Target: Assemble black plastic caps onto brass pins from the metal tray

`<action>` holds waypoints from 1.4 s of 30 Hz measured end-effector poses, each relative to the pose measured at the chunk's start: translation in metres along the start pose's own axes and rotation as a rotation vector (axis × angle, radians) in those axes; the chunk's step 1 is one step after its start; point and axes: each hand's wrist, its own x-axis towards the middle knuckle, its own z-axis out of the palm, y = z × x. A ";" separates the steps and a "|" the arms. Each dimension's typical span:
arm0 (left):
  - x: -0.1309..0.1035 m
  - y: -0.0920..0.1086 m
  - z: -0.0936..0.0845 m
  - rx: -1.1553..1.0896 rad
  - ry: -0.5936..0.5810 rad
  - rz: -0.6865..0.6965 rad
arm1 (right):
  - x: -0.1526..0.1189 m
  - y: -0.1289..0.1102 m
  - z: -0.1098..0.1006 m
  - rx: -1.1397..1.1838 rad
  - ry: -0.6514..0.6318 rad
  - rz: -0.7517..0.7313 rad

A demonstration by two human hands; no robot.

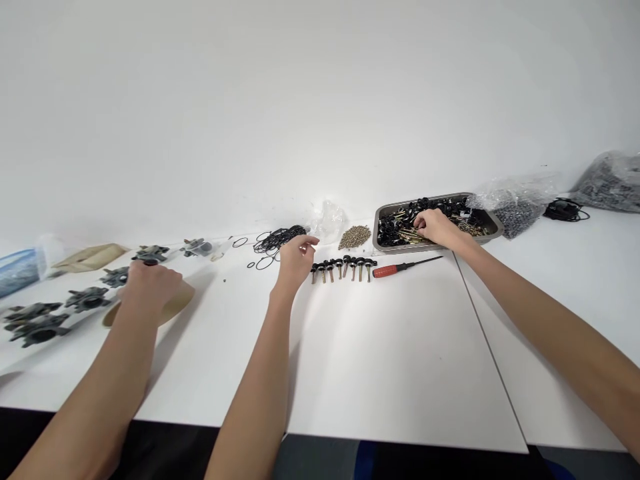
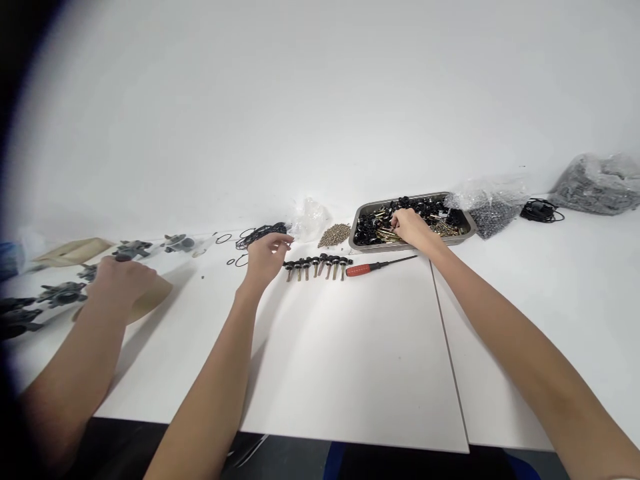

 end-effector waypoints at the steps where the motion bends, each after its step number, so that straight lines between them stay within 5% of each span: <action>1: -0.001 0.005 0.003 -0.007 0.006 0.040 | 0.000 -0.004 -0.002 0.018 0.006 -0.012; 6: -0.011 0.035 0.017 -0.032 -0.058 0.257 | -0.004 -0.024 -0.011 0.161 0.098 -0.106; 10: -0.021 0.050 0.027 -0.034 -0.133 0.369 | -0.007 -0.022 -0.006 0.056 -0.063 -0.054; 15: -0.024 0.050 0.032 -0.037 -0.178 0.357 | -0.007 -0.010 0.004 0.057 -0.139 -0.018; 28: -0.028 0.048 0.036 -0.056 -0.151 0.375 | -0.009 -0.022 -0.007 0.204 0.001 -0.022; 35: -0.040 0.064 0.051 -0.182 -0.185 0.484 | -0.028 -0.066 -0.005 0.550 -0.352 -0.208; 42: -0.043 0.067 0.058 -0.316 -0.117 0.448 | -0.032 -0.070 -0.007 0.635 -0.440 -0.265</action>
